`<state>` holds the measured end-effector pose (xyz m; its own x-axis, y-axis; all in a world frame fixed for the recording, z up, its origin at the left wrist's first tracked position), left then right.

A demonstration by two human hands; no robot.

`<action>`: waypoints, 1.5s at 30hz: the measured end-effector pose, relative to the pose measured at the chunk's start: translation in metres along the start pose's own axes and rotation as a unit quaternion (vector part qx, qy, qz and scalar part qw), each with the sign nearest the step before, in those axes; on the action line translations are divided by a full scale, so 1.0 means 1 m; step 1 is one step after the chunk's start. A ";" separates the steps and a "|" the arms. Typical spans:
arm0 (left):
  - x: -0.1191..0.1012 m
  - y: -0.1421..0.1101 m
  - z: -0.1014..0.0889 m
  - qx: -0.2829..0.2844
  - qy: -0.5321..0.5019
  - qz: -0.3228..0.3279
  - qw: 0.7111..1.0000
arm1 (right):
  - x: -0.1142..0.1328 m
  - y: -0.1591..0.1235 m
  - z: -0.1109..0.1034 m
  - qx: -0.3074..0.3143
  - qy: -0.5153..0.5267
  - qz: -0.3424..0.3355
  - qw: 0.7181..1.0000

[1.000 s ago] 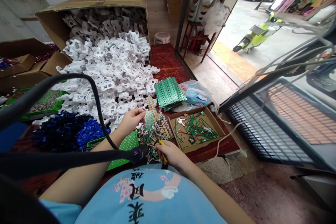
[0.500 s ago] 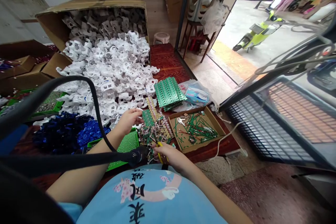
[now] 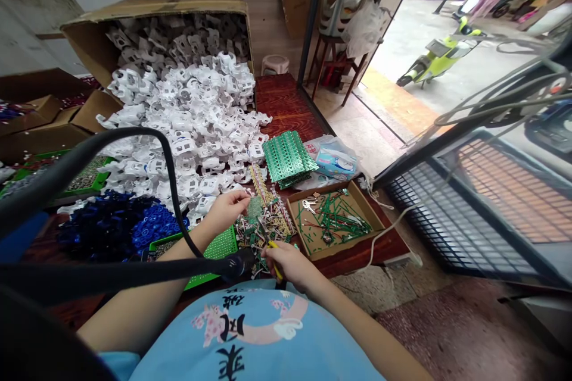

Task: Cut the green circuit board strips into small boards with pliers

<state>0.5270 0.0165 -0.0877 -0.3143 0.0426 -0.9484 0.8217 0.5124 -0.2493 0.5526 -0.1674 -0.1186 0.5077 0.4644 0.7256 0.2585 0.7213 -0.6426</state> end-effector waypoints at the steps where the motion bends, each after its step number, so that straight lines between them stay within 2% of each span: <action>1: -0.004 -0.001 0.002 0.004 0.041 0.024 0.999 | -0.002 0.000 0.001 0.005 0.010 0.005 1.000; 3: -0.010 -0.002 0.003 -0.003 0.091 0.054 0.994 | -0.005 0.000 0.003 0.027 0.037 0.020 0.999; 5: -0.011 0.000 0.000 -0.014 0.082 0.046 0.995 | -0.007 -0.002 0.006 0.049 0.054 0.038 0.997; 9: -0.002 0.004 -0.008 -0.033 -0.011 -0.044 0.998 | -0.006 -0.005 0.003 0.028 0.046 0.057 0.997; 12: 0.009 0.005 -0.010 -0.028 -0.086 -0.115 0.989 | -0.004 -0.003 0.000 0.009 0.028 0.033 0.999; 16: 0.015 0.003 -0.006 0.010 -0.135 -0.144 0.980 | -0.003 0.000 0.000 0.017 0.025 0.007 1.000; 18: 0.016 0.002 -0.006 0.014 -0.140 -0.140 0.980 | -0.002 0.000 0.001 0.015 0.023 0.006 1.000; 22: 0.015 -0.001 -0.006 -0.013 -0.098 -0.111 0.989 | 0.000 0.000 0.000 0.000 0.000 0.011 1.000; 28: 0.001 -0.006 0.004 0.038 0.051 0.035 0.997 | -0.005 0.004 0.000 0.021 -0.006 0.016 1.000; 31: -0.003 -0.003 0.003 0.030 0.079 0.058 0.995 | -0.008 0.005 0.003 0.037 -0.010 0.033 0.999; 33: -0.001 0.000 -0.002 0.008 0.070 0.040 0.997 | -0.008 0.003 0.003 0.034 -0.006 0.041 0.999; 36: 0.009 0.004 -0.010 -0.026 0.026 -0.035 0.999 | -0.004 0.001 0.001 0.026 0.006 0.041 0.999; 39: 0.020 0.006 -0.012 -0.024 -0.022 -0.098 0.995 | 0.000 0.001 -0.001 0.031 0.002 0.029 0.999; 45: 0.022 0.002 -0.007 -0.007 -0.083 -0.128 0.988 | -0.001 0.005 -0.002 0.024 -0.002 0.001 1.000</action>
<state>0.5181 0.0245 -0.1076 -0.4284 -0.2303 -0.8737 0.7187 0.4992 -0.4840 0.5546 -0.1652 -0.1229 0.5051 0.4683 0.7249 0.2175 0.7438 -0.6320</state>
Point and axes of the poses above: each hand's wrist, its own y-axis towards the middle knuckle, its own z-axis out of the palm, x = y × z, the point moved 3 cm from there along y, towards the middle knuckle
